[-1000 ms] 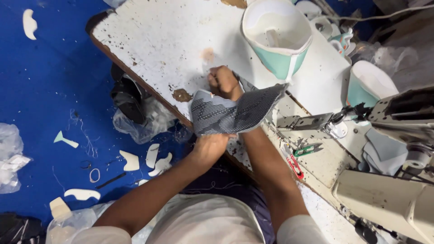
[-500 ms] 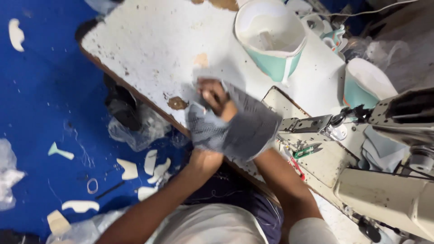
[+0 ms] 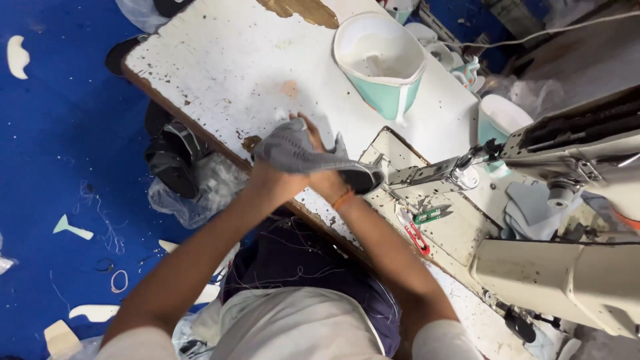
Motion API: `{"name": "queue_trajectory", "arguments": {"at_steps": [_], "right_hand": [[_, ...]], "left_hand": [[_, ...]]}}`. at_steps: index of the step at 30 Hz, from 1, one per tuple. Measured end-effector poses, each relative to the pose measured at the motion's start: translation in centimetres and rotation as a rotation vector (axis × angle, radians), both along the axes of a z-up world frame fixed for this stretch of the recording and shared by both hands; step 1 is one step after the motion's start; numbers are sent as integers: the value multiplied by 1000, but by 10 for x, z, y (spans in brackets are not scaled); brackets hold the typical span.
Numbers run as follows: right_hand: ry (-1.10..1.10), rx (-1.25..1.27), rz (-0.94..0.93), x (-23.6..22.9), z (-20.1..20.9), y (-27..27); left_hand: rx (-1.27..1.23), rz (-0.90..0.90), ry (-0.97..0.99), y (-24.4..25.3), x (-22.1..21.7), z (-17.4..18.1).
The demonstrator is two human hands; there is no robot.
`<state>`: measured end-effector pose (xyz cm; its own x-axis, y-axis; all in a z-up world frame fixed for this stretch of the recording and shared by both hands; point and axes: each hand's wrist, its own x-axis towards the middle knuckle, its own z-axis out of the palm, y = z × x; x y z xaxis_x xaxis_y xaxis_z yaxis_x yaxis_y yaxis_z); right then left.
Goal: The person uses a sewing machine to stitch a grey shoe upper. They guide the fabric under the needle, cut threads with scissors, and repeatedly adjust the shoe's position. The person also turns the shoe inside out and manipulates the fabric by hand to prepare it for further sewing.
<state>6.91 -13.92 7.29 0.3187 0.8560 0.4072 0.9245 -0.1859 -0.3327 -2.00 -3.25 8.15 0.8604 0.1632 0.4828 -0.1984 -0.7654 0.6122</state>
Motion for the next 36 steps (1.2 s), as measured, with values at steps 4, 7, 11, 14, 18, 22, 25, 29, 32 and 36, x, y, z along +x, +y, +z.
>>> {"name": "queue_trajectory", "arguments": {"at_steps": [4,7,11,14,18,22,25,29,32,36], "right_hand": [[57,-378,-192,-47,31,-35],[-229,-586,-272,-75,34,-65],[-83,-784,-450,-63,25,-96],[147,-659,-558,-45,-5,-122],[63,-554,-495,-43,13,-117],[36,-506,-420,-29,44,-112],[89,-423,-315,-33,67,-108],[71,-126,-153,-55,78,-101],[354,-10,-223,-80,114,-93],[464,154,-245,-97,156,-97]], "left_hand": [[76,-11,354,1,20,12],[182,-18,547,-20,61,-76],[411,-110,576,-42,76,-105],[579,-196,550,-39,52,-54],[817,-295,526,-27,6,2],[990,-316,348,-16,-19,-17],[1072,-293,83,3,-23,0],[1008,-364,-177,10,-37,86],[778,-301,-304,15,-66,173],[304,9,-378,12,-86,137]]}}
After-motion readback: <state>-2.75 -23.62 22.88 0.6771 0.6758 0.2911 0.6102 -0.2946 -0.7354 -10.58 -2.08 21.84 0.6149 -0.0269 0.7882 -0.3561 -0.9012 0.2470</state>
